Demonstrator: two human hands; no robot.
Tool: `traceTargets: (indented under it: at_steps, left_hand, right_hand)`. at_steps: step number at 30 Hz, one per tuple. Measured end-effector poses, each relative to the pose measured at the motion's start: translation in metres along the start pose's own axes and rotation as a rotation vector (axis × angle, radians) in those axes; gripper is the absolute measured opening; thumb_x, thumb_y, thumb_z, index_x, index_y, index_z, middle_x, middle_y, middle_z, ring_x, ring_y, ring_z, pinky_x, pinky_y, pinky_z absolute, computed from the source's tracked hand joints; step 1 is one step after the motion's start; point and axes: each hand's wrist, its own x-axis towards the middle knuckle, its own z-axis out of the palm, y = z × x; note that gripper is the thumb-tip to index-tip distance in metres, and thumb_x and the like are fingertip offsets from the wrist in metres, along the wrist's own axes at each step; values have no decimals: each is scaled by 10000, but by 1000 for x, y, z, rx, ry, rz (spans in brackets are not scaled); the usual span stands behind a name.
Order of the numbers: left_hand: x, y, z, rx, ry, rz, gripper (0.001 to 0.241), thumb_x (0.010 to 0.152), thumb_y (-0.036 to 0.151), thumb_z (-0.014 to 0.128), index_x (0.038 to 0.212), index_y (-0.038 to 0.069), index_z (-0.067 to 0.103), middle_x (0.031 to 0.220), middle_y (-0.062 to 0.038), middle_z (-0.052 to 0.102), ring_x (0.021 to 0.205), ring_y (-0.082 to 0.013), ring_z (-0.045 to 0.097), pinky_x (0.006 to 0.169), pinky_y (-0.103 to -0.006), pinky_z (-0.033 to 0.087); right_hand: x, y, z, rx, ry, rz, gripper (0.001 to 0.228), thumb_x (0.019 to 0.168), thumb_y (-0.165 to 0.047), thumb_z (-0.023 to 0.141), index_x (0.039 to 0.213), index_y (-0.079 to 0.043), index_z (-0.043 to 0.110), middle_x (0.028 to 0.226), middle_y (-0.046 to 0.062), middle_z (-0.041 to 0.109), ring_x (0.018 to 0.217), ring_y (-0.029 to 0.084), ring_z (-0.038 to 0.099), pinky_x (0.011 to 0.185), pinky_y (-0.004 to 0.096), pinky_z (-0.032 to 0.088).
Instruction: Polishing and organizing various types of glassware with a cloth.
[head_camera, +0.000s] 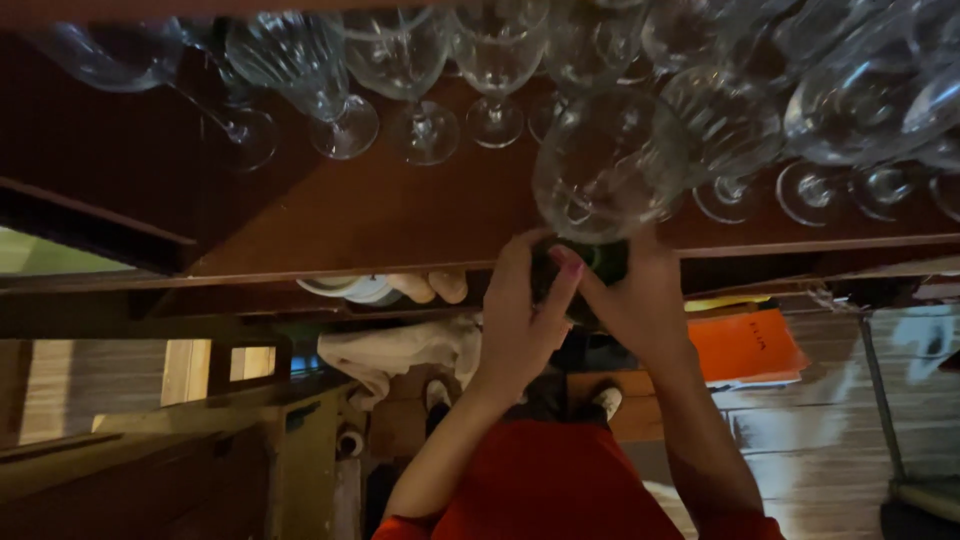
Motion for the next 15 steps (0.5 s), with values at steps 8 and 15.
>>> traceTargets:
  at_steps: [8, 15]
  left_hand:
    - [5, -33, -6, 160, 1, 330, 476, 1064, 267, 617, 1432, -31, 569, 1094, -261, 682, 764, -253, 724, 642, -272, 585]
    - [17, -62, 8, 397, 133, 668, 435, 1083, 205, 631, 1452, -16, 566, 1487, -226, 610, 1448, -369, 573, 1141, -455, 536]
  right_hand:
    - [-12, -5, 3, -113, -61, 34, 437, 902, -162, 774, 1284, -9, 625, 1187, 216, 672, 1027, 405, 687, 814, 441, 549]
    - [-27, 10, 6, -199, -98, -66, 456, 843, -84, 743, 1282, -24, 636, 1369, 167, 606, 1112, 388, 676, 880, 425, 567]
